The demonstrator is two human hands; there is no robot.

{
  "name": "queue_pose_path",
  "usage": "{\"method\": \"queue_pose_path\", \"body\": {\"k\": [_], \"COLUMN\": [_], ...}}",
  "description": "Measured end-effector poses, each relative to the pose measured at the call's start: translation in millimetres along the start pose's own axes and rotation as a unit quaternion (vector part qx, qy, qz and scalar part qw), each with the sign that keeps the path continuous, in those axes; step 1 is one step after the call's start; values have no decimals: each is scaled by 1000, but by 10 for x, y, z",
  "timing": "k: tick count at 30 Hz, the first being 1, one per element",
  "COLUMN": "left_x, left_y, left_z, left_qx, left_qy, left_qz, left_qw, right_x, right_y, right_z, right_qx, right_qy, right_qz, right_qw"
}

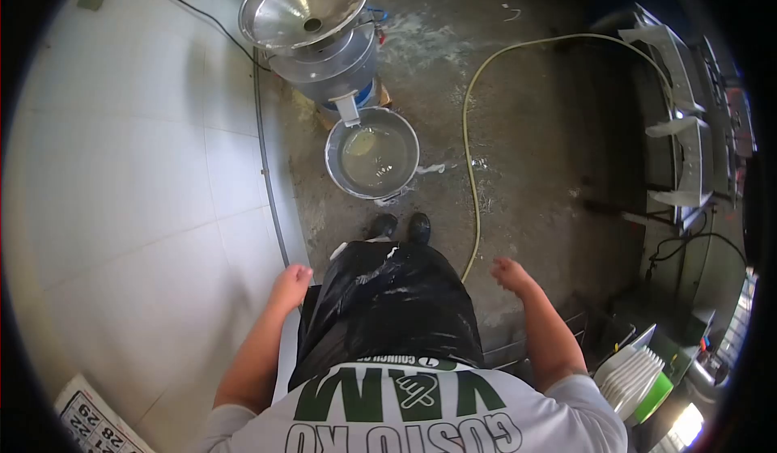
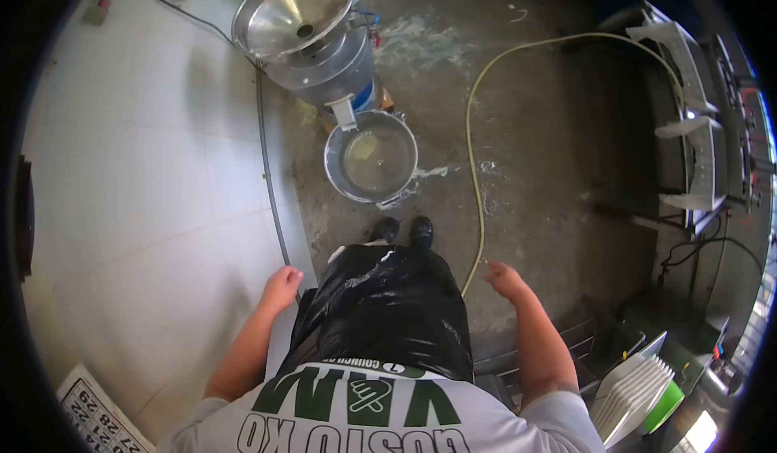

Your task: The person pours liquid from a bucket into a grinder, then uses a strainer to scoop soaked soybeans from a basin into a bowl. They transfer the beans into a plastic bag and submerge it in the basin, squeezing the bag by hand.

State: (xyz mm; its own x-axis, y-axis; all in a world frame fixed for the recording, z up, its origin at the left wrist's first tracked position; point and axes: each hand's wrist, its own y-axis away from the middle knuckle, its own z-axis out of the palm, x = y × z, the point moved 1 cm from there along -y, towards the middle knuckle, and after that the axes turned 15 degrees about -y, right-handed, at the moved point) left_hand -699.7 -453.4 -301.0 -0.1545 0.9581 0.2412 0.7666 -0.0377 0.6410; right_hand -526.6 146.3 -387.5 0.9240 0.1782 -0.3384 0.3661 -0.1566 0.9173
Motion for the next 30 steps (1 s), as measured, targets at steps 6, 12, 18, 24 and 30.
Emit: {"method": "queue_pose_path", "body": {"k": [6,12,18,24,30], "left_x": [234,563,405,638,1473], "left_y": [-790,-953,-1067,-1120,-689], "left_z": [140,52,388,853,888], "left_qx": [-159,-355,-473,-583,-461], "left_qy": [-182,-314,-311,-185,-231], "left_qz": [92,41,-51,-63,53], "left_qw": [966,879,823,789,855], "right_x": [750,-40,2543,2378,2965], "right_y": [1645,3390,2846,3097,3185], "right_z": [947,2014,3133,3120,3376], "right_qx": [-28,75,82,237,258], "right_qy": [-319,-483,-596,-533,-546], "right_qz": [107,-84,43,40,36], "right_qw": [941,868,798,811,796]}}
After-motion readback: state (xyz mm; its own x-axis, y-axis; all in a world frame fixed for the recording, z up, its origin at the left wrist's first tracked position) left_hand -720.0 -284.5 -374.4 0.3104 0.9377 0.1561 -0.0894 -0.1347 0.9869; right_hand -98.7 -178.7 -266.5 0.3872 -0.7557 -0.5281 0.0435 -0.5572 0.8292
